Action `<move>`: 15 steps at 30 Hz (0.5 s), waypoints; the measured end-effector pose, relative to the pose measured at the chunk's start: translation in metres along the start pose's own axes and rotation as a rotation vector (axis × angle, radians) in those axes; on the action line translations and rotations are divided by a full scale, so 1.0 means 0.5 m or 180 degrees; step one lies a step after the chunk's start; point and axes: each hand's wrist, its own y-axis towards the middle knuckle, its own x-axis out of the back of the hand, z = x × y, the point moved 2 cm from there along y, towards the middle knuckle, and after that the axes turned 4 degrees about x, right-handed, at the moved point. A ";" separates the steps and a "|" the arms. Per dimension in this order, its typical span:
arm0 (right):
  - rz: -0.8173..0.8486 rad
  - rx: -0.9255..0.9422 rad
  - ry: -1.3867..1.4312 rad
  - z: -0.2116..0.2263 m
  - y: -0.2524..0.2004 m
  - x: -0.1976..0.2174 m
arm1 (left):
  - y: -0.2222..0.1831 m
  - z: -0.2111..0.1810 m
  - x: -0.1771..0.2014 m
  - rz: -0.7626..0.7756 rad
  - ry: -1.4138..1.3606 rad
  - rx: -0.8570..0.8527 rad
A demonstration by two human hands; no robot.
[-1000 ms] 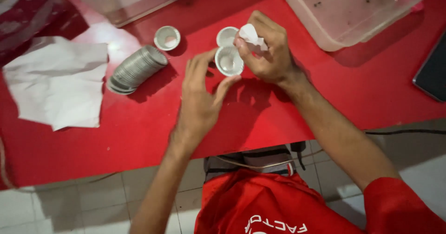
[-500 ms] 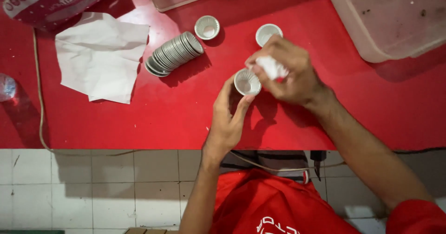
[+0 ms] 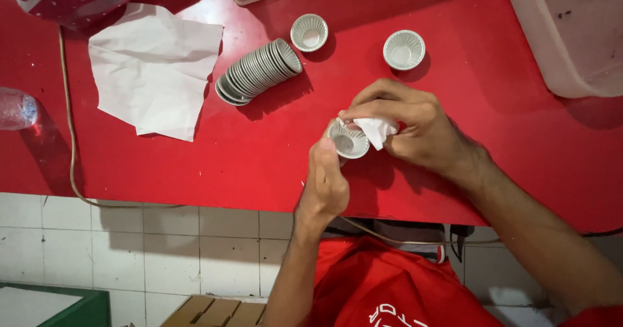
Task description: Cleaning small metal baking molds by wiping them with a tissue.
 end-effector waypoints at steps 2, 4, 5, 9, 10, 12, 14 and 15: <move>0.0052 -0.0073 0.0056 0.005 0.003 0.003 | -0.026 0.057 -0.011 -0.0270 0.0318 -0.0042; 0.0170 -0.0202 0.0062 0.015 0.005 0.007 | -0.044 0.071 -0.009 -0.0355 0.0552 0.0080; 0.0172 -0.0200 0.0064 0.010 0.003 0.007 | -0.049 0.103 -0.008 -0.0359 0.0553 0.0080; 0.0323 -0.0213 0.0105 0.017 0.010 0.009 | -0.056 0.138 -0.006 -0.0433 0.1186 -0.0802; 0.0376 -0.0240 0.0146 0.025 0.016 0.009 | -0.052 0.131 -0.005 -0.0417 0.1138 -0.0786; 0.0422 -0.0296 0.0156 0.029 0.015 0.010 | -0.048 0.115 -0.004 -0.0394 0.1073 -0.0741; 0.0456 -0.0334 0.0153 0.029 0.016 0.009 | -0.039 0.100 -0.001 -0.0371 0.1009 -0.0721; 0.0442 -0.0331 0.0103 0.027 0.015 0.010 | -0.035 0.092 -0.001 -0.0332 0.0932 -0.0696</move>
